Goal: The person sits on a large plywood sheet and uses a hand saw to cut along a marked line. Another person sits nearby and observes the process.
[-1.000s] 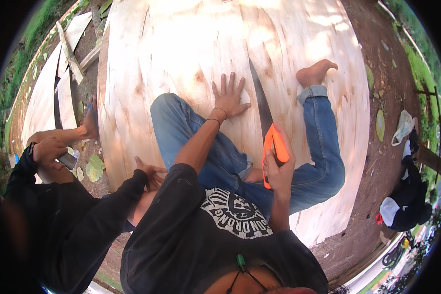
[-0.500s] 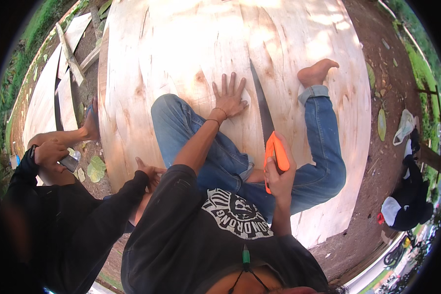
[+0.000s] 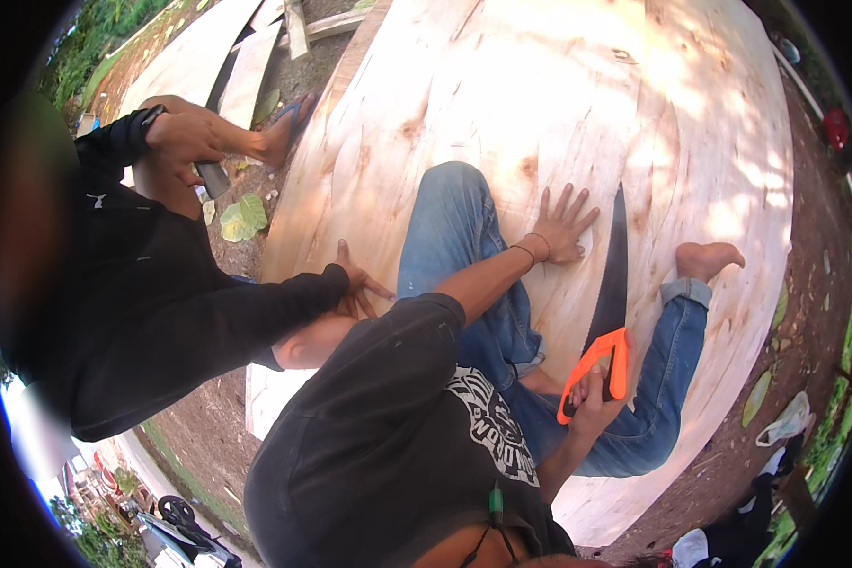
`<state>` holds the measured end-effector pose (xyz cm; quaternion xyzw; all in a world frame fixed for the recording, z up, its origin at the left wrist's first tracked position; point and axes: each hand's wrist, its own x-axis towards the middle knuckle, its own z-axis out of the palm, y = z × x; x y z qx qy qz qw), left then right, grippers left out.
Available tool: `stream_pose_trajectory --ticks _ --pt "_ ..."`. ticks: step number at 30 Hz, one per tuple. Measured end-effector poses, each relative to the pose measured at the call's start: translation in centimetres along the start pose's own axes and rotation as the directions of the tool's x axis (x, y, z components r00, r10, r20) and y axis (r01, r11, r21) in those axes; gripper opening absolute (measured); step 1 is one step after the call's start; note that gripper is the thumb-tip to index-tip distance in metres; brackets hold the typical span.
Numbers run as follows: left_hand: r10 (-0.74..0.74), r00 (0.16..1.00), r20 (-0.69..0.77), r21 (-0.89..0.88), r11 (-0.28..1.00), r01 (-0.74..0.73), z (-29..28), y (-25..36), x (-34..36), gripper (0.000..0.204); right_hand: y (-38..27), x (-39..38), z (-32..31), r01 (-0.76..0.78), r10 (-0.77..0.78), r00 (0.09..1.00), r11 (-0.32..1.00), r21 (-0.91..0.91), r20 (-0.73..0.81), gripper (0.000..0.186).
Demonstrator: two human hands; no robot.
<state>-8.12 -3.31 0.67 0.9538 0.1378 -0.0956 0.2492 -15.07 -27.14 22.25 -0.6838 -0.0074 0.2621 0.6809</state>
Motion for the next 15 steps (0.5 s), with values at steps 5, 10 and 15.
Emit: stream_pose_trajectory --ticks 5,10,15 --pt "-0.009 1.0 -0.008 -0.019 1.0 0.009 0.1 -0.3 -0.3 0.099 -0.8 2.7 0.4 0.014 -0.013 1.0 0.998 -0.059 0.011 0.061" --pt "-0.034 0.999 0.022 0.014 0.999 0.034 -0.4 0.2 0.3 0.097 -0.9 4.8 0.9 0.007 -0.007 1.0 0.999 -0.053 0.013 0.062" --pt "-0.065 0.997 0.048 0.014 0.998 0.064 -0.4 0.1 0.3 0.095 -1.0 2.8 1.2 -0.037 0.037 0.999 0.996 -0.081 -0.005 0.065"
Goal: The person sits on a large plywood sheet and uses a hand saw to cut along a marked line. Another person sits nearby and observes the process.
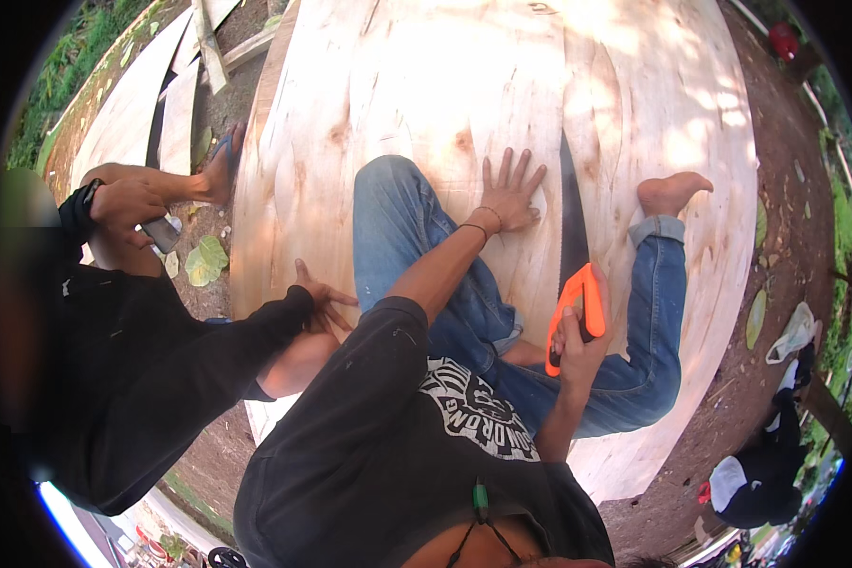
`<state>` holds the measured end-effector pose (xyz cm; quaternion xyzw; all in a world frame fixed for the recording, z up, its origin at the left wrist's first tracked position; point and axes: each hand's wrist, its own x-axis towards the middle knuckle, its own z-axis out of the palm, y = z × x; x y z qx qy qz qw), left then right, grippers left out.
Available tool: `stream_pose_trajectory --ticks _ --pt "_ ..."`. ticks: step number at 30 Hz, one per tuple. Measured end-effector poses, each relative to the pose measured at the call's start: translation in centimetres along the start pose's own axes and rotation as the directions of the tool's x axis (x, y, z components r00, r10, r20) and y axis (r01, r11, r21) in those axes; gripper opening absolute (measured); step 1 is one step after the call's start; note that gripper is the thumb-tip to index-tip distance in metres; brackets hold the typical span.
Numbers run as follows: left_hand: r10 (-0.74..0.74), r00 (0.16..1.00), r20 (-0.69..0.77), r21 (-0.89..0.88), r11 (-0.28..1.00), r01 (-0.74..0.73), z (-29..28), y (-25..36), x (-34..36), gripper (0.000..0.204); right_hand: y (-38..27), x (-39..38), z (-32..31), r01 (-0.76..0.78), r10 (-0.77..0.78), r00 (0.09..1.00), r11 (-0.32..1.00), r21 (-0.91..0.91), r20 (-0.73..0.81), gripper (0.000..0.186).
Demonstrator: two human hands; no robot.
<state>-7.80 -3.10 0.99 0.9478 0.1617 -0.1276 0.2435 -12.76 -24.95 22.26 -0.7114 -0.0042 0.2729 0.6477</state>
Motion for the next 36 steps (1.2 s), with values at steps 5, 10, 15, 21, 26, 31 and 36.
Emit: stream_pose_trajectory --ticks 5,10,15,21,26,31,36 --pt "0.018 1.0 -0.004 0.031 0.999 -0.017 0.4 -0.5 -0.2 0.096 0.7 -3.8 -1.1 0.076 -0.075 0.997 0.995 -0.058 0.005 0.063" --pt "0.022 1.0 0.02 0.048 0.999 -0.022 0.0 0.2 -0.1 0.095 2.6 0.0 -0.8 0.102 -0.103 0.995 0.989 -0.106 0.0 0.062" --pt "0.021 1.0 -0.011 0.048 0.999 -0.021 0.3 -0.2 -0.1 0.096 2.7 2.1 0.2 0.108 -0.106 0.994 0.988 -0.112 0.022 0.062" --pt "0.021 1.0 -0.001 0.045 0.999 -0.021 -0.1 -0.6 -0.1 0.097 2.0 -3.5 -0.9 0.067 -0.067 0.998 0.997 -0.029 0.023 0.063" --pt "0.004 1.0 -0.017 0.046 0.999 -0.003 0.5 -0.1 -0.1 0.097 3.8 -0.4 -0.7 0.115 -0.118 0.993 0.986 -0.117 -0.015 0.063" --pt "0.006 1.0 -0.007 0.041 0.999 -0.006 0.7 0.0 -0.1 0.096 1.9 1.4 0.7 0.022 -0.022 1.0 1.0 0.011 0.001 0.065" --pt "0.013 0.998 -0.058 0.057 0.998 -0.009 0.7 -0.5 -0.4 0.097 1.9 -2.6 -0.6 0.039 -0.038 0.999 0.999 -0.032 0.016 0.065"
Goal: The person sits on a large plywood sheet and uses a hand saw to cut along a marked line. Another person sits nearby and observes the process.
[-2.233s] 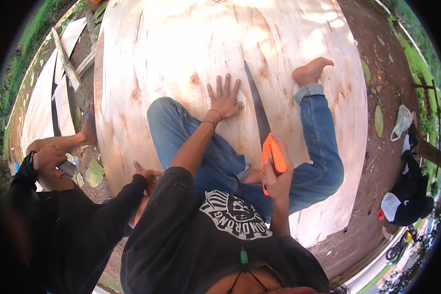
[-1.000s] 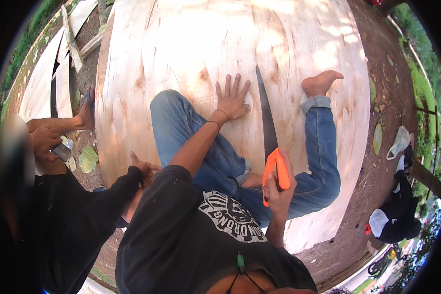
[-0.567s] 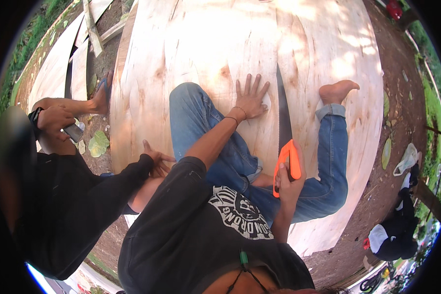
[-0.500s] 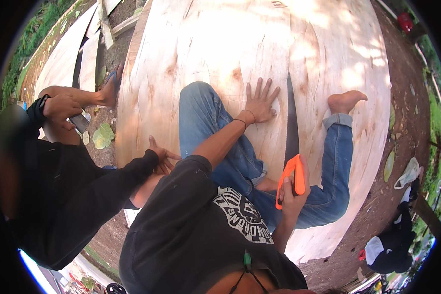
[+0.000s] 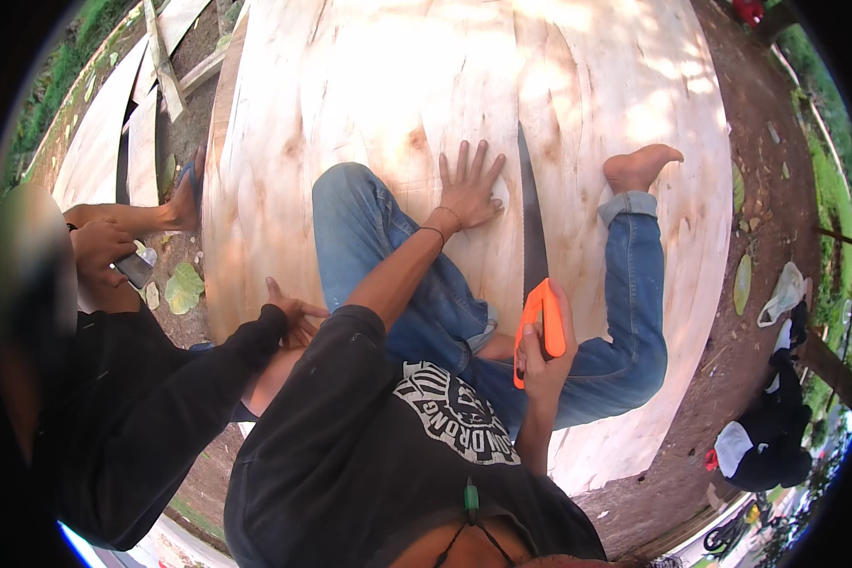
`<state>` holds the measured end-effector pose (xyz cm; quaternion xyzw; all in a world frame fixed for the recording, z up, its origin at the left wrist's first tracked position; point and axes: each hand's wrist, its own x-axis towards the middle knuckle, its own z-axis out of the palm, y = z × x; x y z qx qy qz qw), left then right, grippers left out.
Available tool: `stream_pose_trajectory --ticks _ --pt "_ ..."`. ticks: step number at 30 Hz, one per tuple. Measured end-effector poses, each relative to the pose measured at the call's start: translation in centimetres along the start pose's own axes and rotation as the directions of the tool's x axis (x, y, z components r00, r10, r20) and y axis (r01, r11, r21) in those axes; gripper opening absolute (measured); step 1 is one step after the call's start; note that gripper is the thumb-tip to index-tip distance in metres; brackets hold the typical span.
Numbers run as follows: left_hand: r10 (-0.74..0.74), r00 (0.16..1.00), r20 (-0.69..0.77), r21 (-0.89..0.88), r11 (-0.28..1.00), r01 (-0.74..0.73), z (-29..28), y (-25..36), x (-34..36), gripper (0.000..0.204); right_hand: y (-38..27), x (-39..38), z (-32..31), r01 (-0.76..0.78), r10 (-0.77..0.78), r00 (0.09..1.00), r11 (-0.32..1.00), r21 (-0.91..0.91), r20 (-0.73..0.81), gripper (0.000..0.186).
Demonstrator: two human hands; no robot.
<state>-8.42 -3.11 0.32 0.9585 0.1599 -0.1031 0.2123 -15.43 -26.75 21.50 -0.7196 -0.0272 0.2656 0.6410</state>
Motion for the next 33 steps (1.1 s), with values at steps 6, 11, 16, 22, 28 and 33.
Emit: stream_pose_trajectory --ticks 6,11,16,22,28,33 --pt "-0.001 0.999 0.053 0.021 1.0 0.0 -0.3 0.6 0.4 0.097 2.1 4.7 1.5 0.047 -0.045 0.999 0.998 0.048 -0.027 0.065" --pt "0.002 0.998 0.067 0.014 1.0 -0.003 0.0 -0.3 0.3 0.097 1.3 2.0 0.2 -0.002 0.002 1.0 1.0 -0.003 -0.009 0.065" --pt "0.013 0.993 -0.12 -0.004 1.0 -0.014 0.3 0.5 -0.1 0.094 4.4 2.6 -0.7 0.109 -0.113 0.993 0.989 -0.103 -0.035 0.064" --pt "0.045 0.931 -0.363 -0.202 0.971 -0.126 0.4 -0.1 -1.3 0.08 0.1 6.0 0.1 -0.047 0.046 0.999 0.997 0.061 0.019 0.063" --pt "0.04 0.926 -0.375 -0.197 0.973 -0.122 0.6 -0.3 -1.2 0.077 0.4 0.3 -0.8 0.024 -0.023 1.0 0.997 -0.068 0.006 0.064" --pt "0.055 0.933 -0.354 -0.127 0.986 -0.106 0.7 0.3 -1.2 0.079 1.2 4.3 0.4 -0.02 0.023 0.999 0.991 0.131 -0.023 0.064"
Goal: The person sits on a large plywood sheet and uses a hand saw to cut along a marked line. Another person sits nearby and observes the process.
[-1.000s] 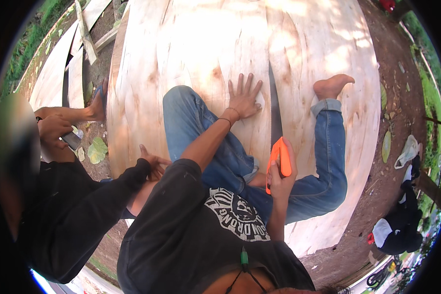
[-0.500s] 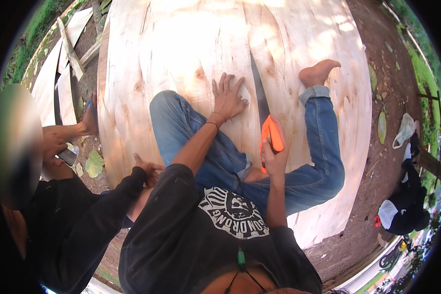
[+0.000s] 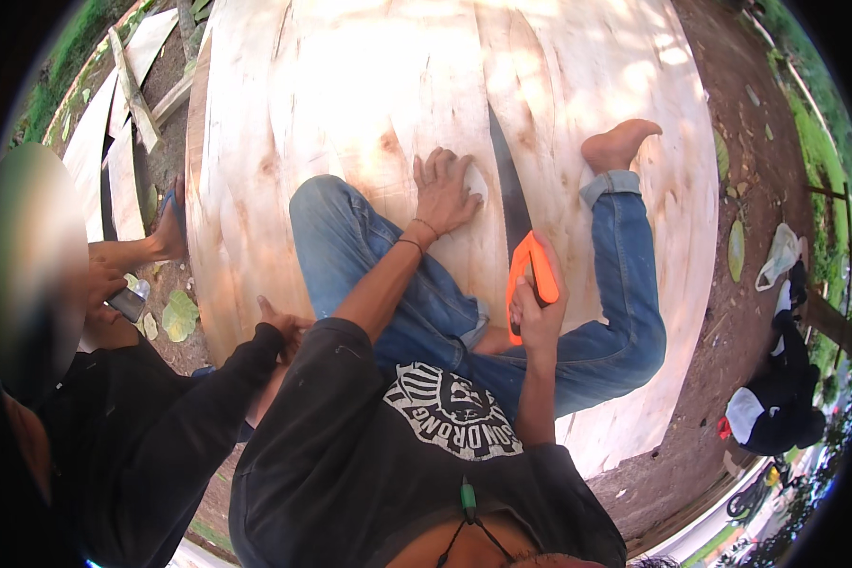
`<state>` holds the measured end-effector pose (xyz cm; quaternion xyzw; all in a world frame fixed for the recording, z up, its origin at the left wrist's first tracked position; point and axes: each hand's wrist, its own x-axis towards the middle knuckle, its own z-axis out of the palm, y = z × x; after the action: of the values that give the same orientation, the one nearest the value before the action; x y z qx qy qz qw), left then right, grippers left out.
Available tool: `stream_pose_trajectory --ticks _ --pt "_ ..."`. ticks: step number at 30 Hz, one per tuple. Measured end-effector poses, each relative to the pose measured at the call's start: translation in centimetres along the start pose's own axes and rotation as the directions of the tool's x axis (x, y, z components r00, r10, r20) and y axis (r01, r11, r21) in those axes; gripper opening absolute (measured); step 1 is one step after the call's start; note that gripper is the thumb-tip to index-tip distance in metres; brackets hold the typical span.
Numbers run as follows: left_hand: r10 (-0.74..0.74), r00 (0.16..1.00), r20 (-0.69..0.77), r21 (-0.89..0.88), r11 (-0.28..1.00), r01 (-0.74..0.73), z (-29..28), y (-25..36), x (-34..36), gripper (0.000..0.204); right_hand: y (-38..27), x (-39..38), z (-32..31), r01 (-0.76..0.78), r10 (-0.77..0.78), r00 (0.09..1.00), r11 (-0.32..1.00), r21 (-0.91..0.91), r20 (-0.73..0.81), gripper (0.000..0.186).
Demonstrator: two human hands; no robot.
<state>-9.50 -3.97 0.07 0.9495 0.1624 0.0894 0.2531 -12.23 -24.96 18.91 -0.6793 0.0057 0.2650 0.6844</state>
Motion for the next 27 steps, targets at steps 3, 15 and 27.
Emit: stream_pose_trajectory --ticks 3,15,27 --pt "0.015 1.0 0.022 0.023 1.0 -0.016 0.3 -0.2 0.0 0.078 -0.1 3.7 0.6 0.009 -0.011 1.0 0.998 0.07 0.028 0.064" --pt "0.022 1.0 0.022 0.052 0.998 -0.023 1.4 -0.5 -0.4 0.082 2.2 -2.1 -1.0 0.057 -0.059 0.998 0.986 -0.155 -0.006 0.063" --pt "-0.003 0.95 0.313 0.059 0.998 -0.016 0.5 -1.1 -0.9 0.097 3.4 -0.3 -0.5 0.129 -0.126 0.986 0.991 -0.022 0.112 0.065"
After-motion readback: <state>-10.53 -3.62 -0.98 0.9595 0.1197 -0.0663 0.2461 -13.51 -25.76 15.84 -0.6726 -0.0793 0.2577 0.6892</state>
